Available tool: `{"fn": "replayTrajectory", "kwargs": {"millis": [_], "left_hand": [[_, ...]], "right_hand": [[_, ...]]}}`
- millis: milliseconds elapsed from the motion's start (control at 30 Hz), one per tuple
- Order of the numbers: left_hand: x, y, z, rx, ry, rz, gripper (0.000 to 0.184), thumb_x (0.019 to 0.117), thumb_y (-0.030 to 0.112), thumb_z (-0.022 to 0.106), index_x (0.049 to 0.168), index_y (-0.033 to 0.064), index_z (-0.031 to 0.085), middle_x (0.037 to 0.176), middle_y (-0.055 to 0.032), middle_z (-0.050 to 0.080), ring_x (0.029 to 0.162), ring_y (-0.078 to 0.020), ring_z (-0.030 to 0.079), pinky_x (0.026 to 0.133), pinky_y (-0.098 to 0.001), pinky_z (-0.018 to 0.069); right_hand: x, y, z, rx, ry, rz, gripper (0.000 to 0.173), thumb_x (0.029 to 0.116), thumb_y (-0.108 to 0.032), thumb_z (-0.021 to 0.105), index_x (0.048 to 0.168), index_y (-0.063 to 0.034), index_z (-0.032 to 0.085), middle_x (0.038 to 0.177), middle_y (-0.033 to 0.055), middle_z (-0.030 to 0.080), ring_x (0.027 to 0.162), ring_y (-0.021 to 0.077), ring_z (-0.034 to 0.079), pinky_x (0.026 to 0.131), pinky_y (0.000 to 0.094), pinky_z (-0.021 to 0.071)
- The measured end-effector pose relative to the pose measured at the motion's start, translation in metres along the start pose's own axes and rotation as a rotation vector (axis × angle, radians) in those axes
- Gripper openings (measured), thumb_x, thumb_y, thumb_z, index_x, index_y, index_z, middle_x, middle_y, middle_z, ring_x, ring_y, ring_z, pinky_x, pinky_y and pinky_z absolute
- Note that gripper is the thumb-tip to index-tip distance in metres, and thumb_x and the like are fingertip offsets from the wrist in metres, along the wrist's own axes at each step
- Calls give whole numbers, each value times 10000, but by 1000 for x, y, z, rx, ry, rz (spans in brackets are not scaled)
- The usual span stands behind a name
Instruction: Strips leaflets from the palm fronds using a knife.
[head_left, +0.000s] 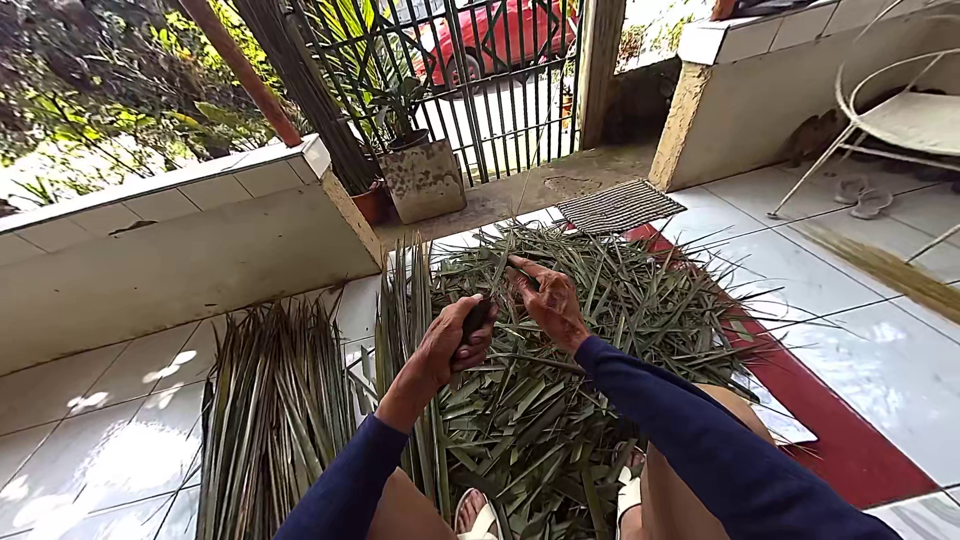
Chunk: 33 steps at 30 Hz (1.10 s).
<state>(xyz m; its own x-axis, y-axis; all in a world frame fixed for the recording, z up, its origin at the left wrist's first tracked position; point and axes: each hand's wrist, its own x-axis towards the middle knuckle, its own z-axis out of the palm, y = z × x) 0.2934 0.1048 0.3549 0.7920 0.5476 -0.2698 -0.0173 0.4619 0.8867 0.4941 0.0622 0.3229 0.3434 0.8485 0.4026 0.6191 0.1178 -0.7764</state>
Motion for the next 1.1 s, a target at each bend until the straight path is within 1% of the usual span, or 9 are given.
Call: {"fn": "replayTrajectory", "kwargs": {"millis": [133, 200, 267, 367, 500, 600, 667, 867, 1100], "left_hand": [[-7, -2, -3, 12, -13, -26, 487, 1121, 390, 189, 1023, 103, 570, 584, 46, 407, 372, -29, 339, 330, -152, 295], [-9, -3, -6, 21, -25, -41, 487, 1116, 384, 198, 1017, 95, 577, 575, 42, 403, 366, -32, 336, 326, -155, 296], [-10, -4, -8, 28, -30, -52, 484, 1116, 384, 202, 1024, 95, 580, 577, 39, 410, 365, -34, 338, 324, -156, 297], [-9, -4, -12, 31, -22, -38, 503, 1118, 396, 195, 1063, 88, 589, 575, 31, 424, 368, -47, 356, 330, -170, 312], [-4, -3, -16, -54, -27, 1, 497, 1116, 361, 156, 1170, 91, 570, 555, 28, 450, 356, -46, 384, 326, -169, 336], [1, -2, -15, -95, -79, 12, 456, 1108, 341, 143, 1093, 111, 536, 555, 31, 448, 357, -39, 394, 326, -161, 340], [4, -2, -12, -30, -61, 21, 448, 1113, 358, 168, 1064, 112, 539, 559, 31, 430, 360, -43, 374, 327, -164, 325], [7, -5, -1, 347, 145, 134, 466, 1125, 382, 251, 1096, 66, 592, 603, -7, 472, 387, -79, 395, 342, -205, 352], [5, -3, 1, 482, 223, 181, 463, 1134, 374, 268, 1087, 60, 605, 615, -26, 492, 382, -96, 389, 338, -221, 350]], "right_hand": [[16, 9, -6, 71, 47, 46, 382, 1074, -417, 524, 1381, -247, 675, 1145, 51, 744, 903, 241, 703, 783, 540, 548], [31, 21, -6, 71, 125, 92, 371, 1078, -426, 502, 1374, -291, 680, 1222, 3, 737, 1029, 210, 707, 882, 531, 545], [42, 32, -15, 101, 183, 128, 380, 1086, -415, 480, 1376, -266, 676, 1282, -1, 714, 1106, 193, 690, 955, 510, 529], [41, 36, -22, 148, 175, 90, 367, 1088, -383, 487, 1367, -241, 679, 1201, 17, 725, 930, 173, 680, 848, 458, 535], [10, 11, -14, 185, -70, -19, 337, 1082, -357, 521, 1361, -255, 680, 1092, 3, 734, 742, 136, 634, 694, 402, 532], [-5, 2, -10, 151, -225, -39, 337, 1063, -403, 542, 1342, -290, 695, 1103, -33, 738, 806, 114, 659, 748, 401, 545], [-9, 1, -11, 65, -247, -53, 352, 1060, -451, 524, 1338, -319, 696, 1180, -56, 741, 948, 119, 700, 847, 445, 559], [-3, 8, -22, -24, -160, -34, 356, 1058, -460, 517, 1341, -337, 694, 1138, -39, 751, 965, 161, 708, 840, 507, 558], [-4, 4, -17, -62, -109, -45, 349, 1061, -456, 516, 1338, -346, 698, 1190, -73, 743, 1008, 143, 707, 855, 496, 561]]}}
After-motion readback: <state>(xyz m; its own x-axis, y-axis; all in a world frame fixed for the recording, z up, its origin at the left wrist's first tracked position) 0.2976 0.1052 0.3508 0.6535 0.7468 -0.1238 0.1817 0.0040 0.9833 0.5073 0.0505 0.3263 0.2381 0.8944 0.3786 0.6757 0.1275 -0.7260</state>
